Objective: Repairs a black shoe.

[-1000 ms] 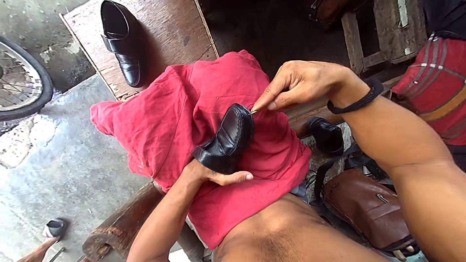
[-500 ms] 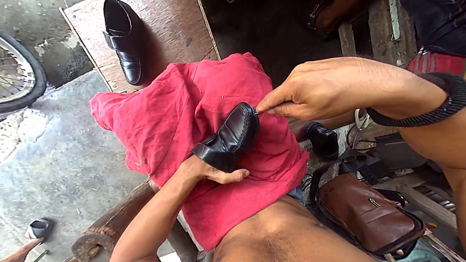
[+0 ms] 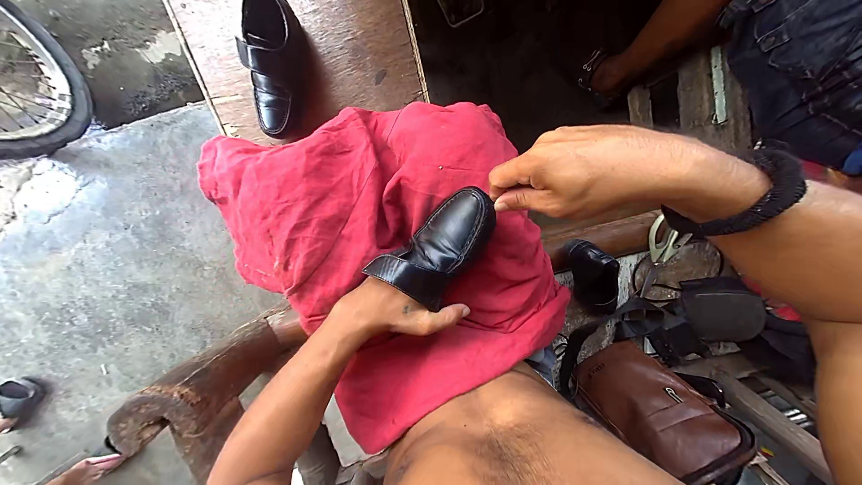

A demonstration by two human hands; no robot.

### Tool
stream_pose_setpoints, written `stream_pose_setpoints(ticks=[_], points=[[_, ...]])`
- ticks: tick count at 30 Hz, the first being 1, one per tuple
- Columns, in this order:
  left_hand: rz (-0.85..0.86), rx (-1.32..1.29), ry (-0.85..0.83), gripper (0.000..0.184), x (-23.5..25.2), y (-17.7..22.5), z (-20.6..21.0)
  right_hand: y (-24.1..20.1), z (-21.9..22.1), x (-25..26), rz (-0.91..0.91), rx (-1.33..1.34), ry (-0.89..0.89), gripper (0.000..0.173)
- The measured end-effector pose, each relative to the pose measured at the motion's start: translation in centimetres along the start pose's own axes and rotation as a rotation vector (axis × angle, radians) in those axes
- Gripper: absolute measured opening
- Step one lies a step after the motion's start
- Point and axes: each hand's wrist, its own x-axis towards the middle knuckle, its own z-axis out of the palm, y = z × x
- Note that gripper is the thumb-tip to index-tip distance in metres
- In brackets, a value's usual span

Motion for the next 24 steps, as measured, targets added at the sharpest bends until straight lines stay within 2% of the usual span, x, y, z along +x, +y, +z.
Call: stream_pose_setpoints(ticks=[3, 4, 6, 8, 10, 12, 15, 18, 21, 24], points=[[-0.158, -0.071, 0.152, 0.062, -7.2, 1.3, -1.0, 0.6, 1.4, 0.1, -0.043, -0.018, 0.039, 0.025], [-0.220, -0.139, 0.239, 0.054, -10.6, 1.5, -1.4, 0.9, 1.7, -0.2, -0.046, -0.017, 0.060, 0.025], [-0.408, -0.240, 0.515, 0.032, -16.8, 2.1, -1.1, 1.4, 2.2, -1.0, -0.062, -0.004, 0.095, 0.027], [-0.674, -0.213, 0.688, 0.024, -21.2, 2.8, 0.0, 1.5, 2.8, -1.3, -0.083, 0.022, 0.114, 0.028], [-0.926, -0.123, 0.641, 0.022, -23.8, 2.9, 1.2, 1.6, 3.1, -1.4, -0.078, 0.062, 0.138, 0.027], [-1.013, 0.012, 0.529, 0.021, -23.4, 3.3, 2.1, 1.4, 3.2, -1.4, -0.044, 0.081, 0.138, 0.025], [-0.905, 0.244, 0.526, 0.035, -18.9, 6.0, 2.2, 1.1, 3.8, -1.8, -0.028, 0.107, 0.138, 0.025], [-0.619, 0.373, 0.658, 0.028, -13.9, 7.1, 3.0, 0.9, 4.3, -2.4, -0.011, 0.140, 0.185, 0.026], [-0.438, 0.423, 0.681, 0.025, -9.4, 5.8, 4.4, 0.1, 4.2, -2.1, 0.027, 0.138, 0.172, 0.024], [-0.414, 0.522, 0.609, 0.020, -6.1, 3.5, 5.6, 0.2, 4.7, -2.2, 0.031, 0.147, 0.183, 0.023]])
